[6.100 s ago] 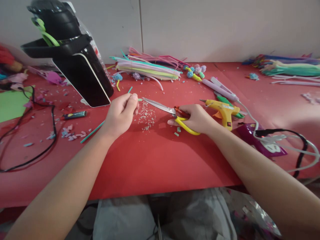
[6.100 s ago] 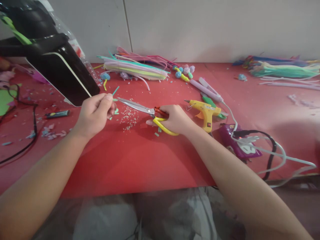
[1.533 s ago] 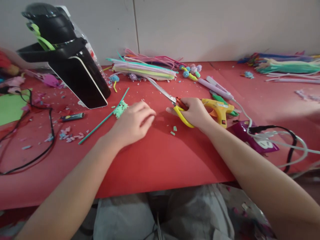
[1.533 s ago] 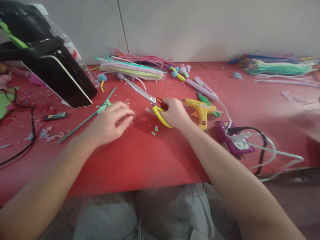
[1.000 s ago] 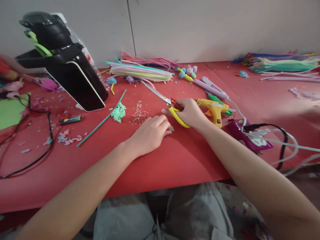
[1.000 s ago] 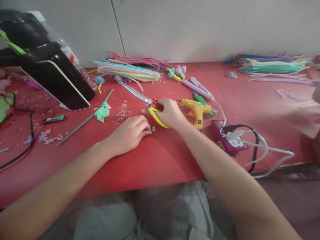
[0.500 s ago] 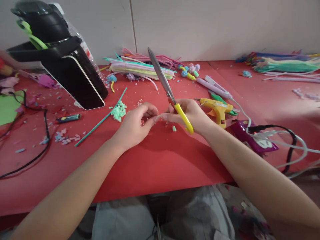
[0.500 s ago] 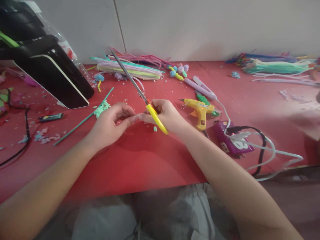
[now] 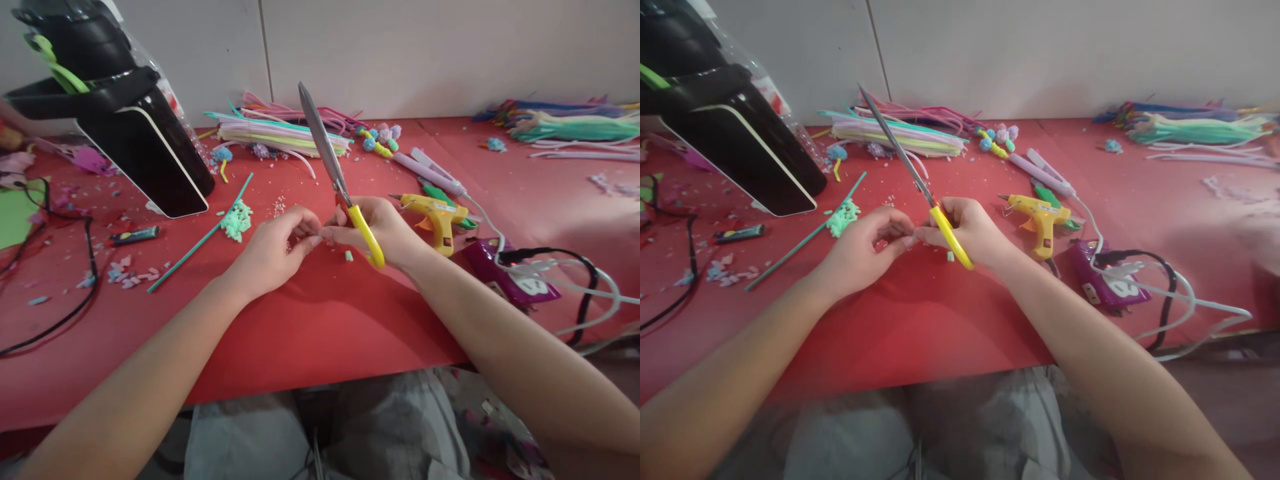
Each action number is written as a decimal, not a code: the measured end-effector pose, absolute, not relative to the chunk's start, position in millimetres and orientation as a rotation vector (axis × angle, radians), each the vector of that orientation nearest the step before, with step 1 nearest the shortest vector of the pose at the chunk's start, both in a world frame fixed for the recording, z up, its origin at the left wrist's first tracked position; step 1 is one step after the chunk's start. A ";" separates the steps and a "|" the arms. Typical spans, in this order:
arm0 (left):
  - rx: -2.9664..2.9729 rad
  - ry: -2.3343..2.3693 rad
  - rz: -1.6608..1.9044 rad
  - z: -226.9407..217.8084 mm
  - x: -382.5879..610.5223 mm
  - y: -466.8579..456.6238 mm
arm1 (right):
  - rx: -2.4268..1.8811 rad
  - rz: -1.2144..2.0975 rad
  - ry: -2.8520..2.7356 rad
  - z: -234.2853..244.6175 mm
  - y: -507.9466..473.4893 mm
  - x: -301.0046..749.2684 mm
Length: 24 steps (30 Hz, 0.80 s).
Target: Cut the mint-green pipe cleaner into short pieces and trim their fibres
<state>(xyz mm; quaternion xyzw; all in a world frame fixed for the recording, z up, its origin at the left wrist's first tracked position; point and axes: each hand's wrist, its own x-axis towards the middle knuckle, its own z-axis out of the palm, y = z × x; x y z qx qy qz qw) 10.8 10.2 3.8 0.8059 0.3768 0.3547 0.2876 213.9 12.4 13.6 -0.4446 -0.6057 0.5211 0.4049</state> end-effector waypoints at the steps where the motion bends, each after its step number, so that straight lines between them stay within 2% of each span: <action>1: 2.156 1.012 0.942 3.8 11.1 10.1 | -1.113 1.326 -1.526 13.1 12.6 214.2; 8: 2.135 1.049 0.963 3.8 9.6 10.7 | -1.075 1.334 -1.496 8.1 14.8 214.8; 13: 2.305 1.187 0.930 7.4 3.4 11.3 | -1.100 1.255 -1.409 9.3 16.4 214.5; 24: 2.517 1.179 0.956 11.9 6.7 8.7 | -1.095 1.259 -1.428 9.8 14.3 211.7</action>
